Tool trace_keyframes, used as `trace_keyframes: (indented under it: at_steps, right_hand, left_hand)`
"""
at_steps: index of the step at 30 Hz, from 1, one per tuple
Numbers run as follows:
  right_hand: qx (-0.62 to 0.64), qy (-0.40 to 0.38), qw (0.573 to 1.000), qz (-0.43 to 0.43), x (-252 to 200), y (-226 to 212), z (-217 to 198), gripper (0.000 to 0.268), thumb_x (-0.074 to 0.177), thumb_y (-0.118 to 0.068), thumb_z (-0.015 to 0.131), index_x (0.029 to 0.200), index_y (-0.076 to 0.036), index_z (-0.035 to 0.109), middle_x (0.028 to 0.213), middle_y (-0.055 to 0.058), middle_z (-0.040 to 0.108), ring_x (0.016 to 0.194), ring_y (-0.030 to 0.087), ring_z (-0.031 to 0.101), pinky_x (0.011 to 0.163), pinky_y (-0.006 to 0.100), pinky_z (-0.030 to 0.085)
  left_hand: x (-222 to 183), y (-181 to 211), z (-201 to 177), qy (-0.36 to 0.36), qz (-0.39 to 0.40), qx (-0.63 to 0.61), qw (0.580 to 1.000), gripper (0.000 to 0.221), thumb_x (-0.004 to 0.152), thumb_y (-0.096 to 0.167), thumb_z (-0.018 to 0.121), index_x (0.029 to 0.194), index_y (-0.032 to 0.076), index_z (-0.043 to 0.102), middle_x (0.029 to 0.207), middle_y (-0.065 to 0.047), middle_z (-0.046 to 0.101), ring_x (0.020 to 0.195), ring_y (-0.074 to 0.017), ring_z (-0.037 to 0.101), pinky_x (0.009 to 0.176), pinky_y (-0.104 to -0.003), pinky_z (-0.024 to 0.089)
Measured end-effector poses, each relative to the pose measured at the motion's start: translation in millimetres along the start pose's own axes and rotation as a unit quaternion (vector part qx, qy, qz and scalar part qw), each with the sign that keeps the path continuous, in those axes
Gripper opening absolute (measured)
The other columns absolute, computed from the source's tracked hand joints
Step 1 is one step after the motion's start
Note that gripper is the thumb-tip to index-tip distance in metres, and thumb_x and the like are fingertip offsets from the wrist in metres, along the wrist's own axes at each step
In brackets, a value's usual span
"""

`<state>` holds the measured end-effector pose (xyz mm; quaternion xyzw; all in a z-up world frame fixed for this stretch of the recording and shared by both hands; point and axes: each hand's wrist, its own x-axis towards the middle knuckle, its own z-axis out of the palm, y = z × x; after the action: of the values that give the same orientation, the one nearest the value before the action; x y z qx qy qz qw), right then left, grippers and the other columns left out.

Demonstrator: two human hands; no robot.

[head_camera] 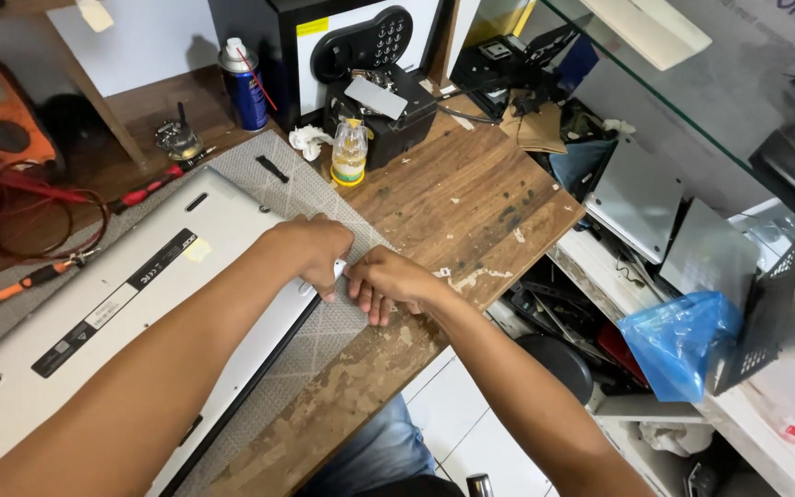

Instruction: Using a prying tool and hands to carefully remove the bottom cover of a laptop.

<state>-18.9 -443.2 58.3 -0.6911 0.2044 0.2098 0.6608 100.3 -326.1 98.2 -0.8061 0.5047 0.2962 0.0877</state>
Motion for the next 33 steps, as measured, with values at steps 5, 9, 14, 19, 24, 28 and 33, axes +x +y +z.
trace_keyframes:
  at_steps: [5, 9, 14, 19, 24, 28, 33]
  right_hand:
    - [0.048, 0.027, 0.998, 0.001, 8.3, 17.0, 6.7, 0.023, 0.092, -0.013, 0.057, 0.082, 0.006, 0.065, 0.054, 0.020, 0.061, 0.039, 0.029, 0.065, 0.032, 0.037, 0.056]
    - [0.071, 0.025, 0.997, 0.006, 6.5, 23.9, 12.5, 0.023, 0.096, -0.013, 0.055, 0.082, 0.003, 0.064, 0.053, 0.017, 0.062, 0.037, 0.026, 0.064, 0.031, 0.035, 0.056]
    - [0.077, 0.010, 0.997, 0.006, 2.7, 18.6, 15.2, 0.021, 0.095, -0.012, 0.055, 0.081, 0.001, 0.063, 0.053, 0.015, 0.062, 0.038, 0.024, 0.064, 0.032, 0.033, 0.056]
    - [0.069, 0.000, 0.998, 0.011, -2.5, 13.1, 17.6, 0.021, 0.095, -0.011, 0.055, 0.080, 0.000, 0.064, 0.053, 0.012, 0.062, 0.037, 0.021, 0.063, 0.032, 0.032, 0.056]
    - [0.048, 0.003, 0.999, 0.006, 0.8, 14.8, 15.5, 0.020, 0.093, -0.012, 0.055, 0.080, 0.001, 0.063, 0.052, 0.013, 0.061, 0.036, 0.020, 0.062, 0.032, 0.031, 0.055]
    - [0.031, -0.015, 0.999, 0.001, 4.0, 18.3, 11.9, 0.023, 0.097, -0.014, 0.055, 0.081, 0.000, 0.062, 0.052, 0.013, 0.061, 0.036, 0.018, 0.061, 0.033, 0.028, 0.055]
    - [0.028, -0.024, 0.999, 0.001, 2.1, 15.5, 12.6, 0.023, 0.097, -0.015, 0.055, 0.081, 0.000, 0.062, 0.052, 0.013, 0.062, 0.037, 0.019, 0.062, 0.034, 0.028, 0.055]
  left_hand:
    - [-6.7, 3.2, -1.8, 0.006, -0.006, -0.004, 1.000, 0.060, 0.069, 0.034, 0.095, 0.119, 0.009, 0.074, 0.118, -0.013, 0.070, 0.122, -0.0376, 0.055, 0.105, -0.052, 0.042]
    - [-7.8, 4.2, 1.8, 0.008, -0.007, -0.010, 1.000, 0.060, 0.068, 0.033, 0.096, 0.119, 0.009, 0.075, 0.117, -0.014, 0.071, 0.119, -0.0385, 0.057, 0.103, -0.052, 0.045]
    - [-11.6, 5.9, -3.6, 0.007, -0.005, -0.010, 1.000, 0.064, 0.067, 0.032, 0.096, 0.122, 0.009, 0.074, 0.118, -0.014, 0.072, 0.120, -0.0390, 0.058, 0.103, -0.052, 0.045]
    - [-18.4, 7.2, -5.5, 0.005, -0.008, -0.015, 1.000, 0.059, 0.068, 0.031, 0.096, 0.118, 0.009, 0.075, 0.116, -0.013, 0.073, 0.119, -0.0396, 0.061, 0.101, -0.052, 0.048]
    - [-0.5, 1.1, 1.9, 0.003, -0.001, -0.011, 1.000, 0.061, 0.067, 0.033, 0.096, 0.119, 0.010, 0.075, 0.116, -0.013, 0.073, 0.119, -0.0393, 0.062, 0.100, -0.054, 0.048]
    - [-7.1, 1.6, -2.3, -0.001, 0.004, -0.028, 1.000, 0.064, 0.067, 0.029, 0.096, 0.124, 0.010, 0.072, 0.122, -0.012, 0.072, 0.122, -0.0413, 0.060, 0.100, -0.055, 0.047]
    - [-7.9, 2.3, -2.3, -0.006, 0.000, -0.015, 1.000, 0.064, 0.068, 0.031, 0.095, 0.124, 0.010, 0.072, 0.123, -0.012, 0.072, 0.122, -0.0405, 0.059, 0.101, -0.054, 0.047]
